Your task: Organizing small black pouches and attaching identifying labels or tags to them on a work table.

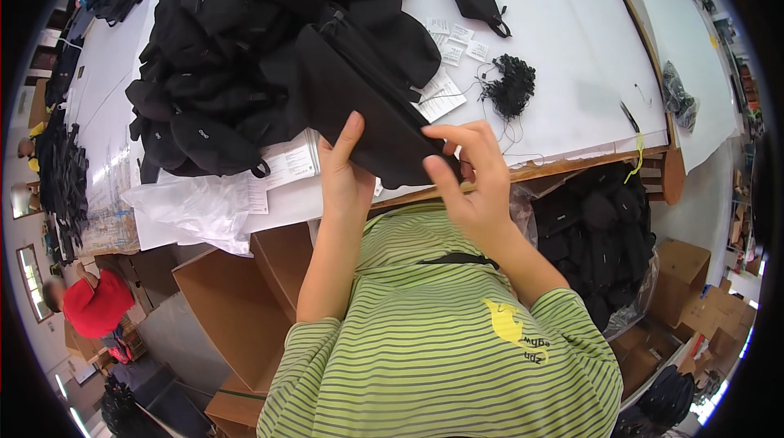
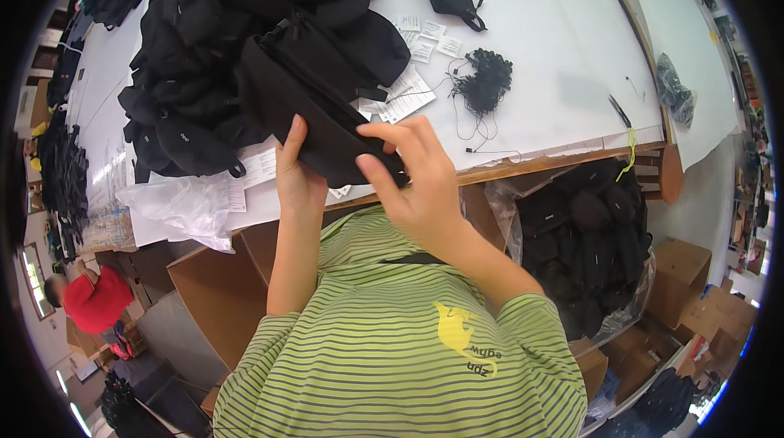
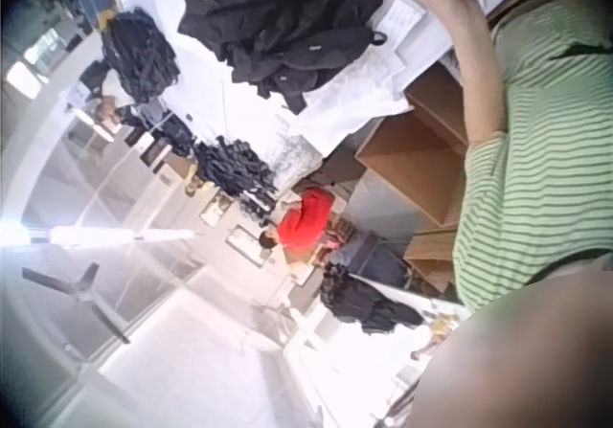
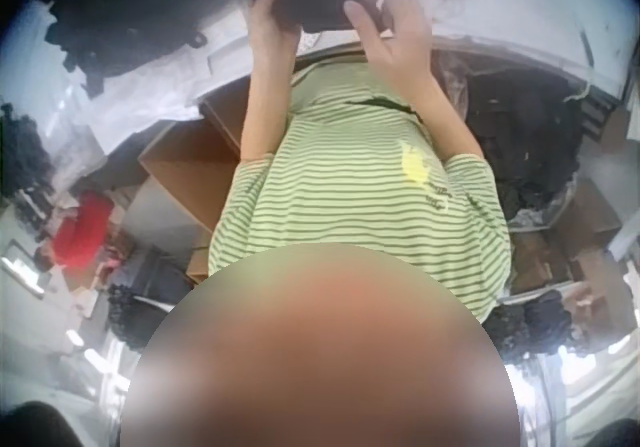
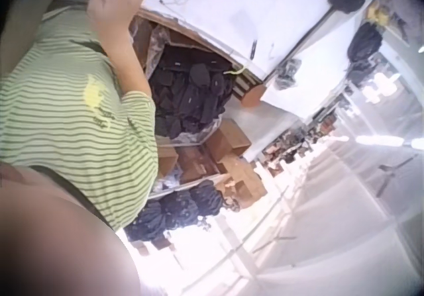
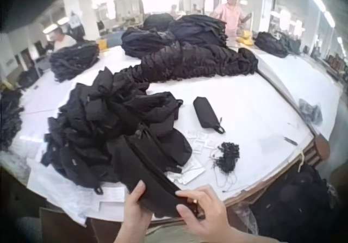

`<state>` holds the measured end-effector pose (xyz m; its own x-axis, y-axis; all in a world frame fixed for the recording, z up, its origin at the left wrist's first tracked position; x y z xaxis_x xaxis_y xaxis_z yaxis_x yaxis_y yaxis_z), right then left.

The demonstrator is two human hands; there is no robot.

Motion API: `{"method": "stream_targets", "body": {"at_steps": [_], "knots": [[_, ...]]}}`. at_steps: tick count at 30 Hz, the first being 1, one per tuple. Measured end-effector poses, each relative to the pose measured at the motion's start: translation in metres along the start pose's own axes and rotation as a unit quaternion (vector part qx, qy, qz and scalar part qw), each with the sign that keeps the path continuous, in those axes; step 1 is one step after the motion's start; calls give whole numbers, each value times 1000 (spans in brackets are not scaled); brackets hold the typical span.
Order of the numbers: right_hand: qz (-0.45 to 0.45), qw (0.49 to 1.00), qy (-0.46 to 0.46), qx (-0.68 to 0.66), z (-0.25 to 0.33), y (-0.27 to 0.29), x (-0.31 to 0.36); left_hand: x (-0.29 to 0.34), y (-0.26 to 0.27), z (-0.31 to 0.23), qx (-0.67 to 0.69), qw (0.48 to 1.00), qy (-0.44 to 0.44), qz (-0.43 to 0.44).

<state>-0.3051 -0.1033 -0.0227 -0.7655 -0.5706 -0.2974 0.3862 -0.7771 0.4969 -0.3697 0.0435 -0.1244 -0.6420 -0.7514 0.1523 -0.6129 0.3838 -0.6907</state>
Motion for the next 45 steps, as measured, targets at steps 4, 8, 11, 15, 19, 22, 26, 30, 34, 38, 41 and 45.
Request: {"method": "stream_targets", "body": {"at_steps": [4, 8, 11, 15, 19, 22, 26, 30, 34, 38, 41, 45], "knots": [[-21, 972, -124, -196, -39, 4, 9, -5, 4, -19, -32, 998, -40, 37], [145, 905, -206, -343, -37, -11, -23, 11, -6, -8, -16, 990, 91, 102], [43, 912, -198, -356, -51, -6, -38, 32, -23, 5, -108, 974, 147, 138], [-61, 959, -78, -265, -34, 21, -51, 34, -26, 2, -94, 974, 164, 123], [-86, 987, -27, -130, -33, 25, -49, 34, -24, 4, -102, 977, 161, 98], [-50, 997, 41, -34, -11, 20, -44, 27, -21, 6, -72, 984, 147, 65], [89, 991, 34, -99, 4, 1, -20, 5, -6, 4, 18, 987, 158, 0], [159, 978, 20, -135, 12, -7, -6, -11, -5, -5, 130, 974, 182, 38], [188, 970, 13, -151, 9, -12, -5, -10, -2, -8, 76, 986, 147, -20], [26, 998, -20, -51, 2, 9, -11, -13, 17, -18, -15, 992, 42, -117], [64, 997, 25, 20, 14, -3, 7, 1, -8, -18, 65, 996, 10, -59], [-12, 998, -57, 22, -9, -6, -1, 30, -27, -5, 159, 982, 97, 18]]}}
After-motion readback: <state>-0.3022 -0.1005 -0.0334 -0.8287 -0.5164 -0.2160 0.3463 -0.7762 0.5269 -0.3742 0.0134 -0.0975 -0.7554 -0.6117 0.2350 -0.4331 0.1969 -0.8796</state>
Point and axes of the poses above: each hand's wrist, its own x-axis away from the middle knuckle, its own y-axis out of the back of the hand, z = x × y, the point moved 8 cm from there along -x, towards the middle knuckle, and after that the axes turned 10 degrees about -y, right-handed, at the moved point
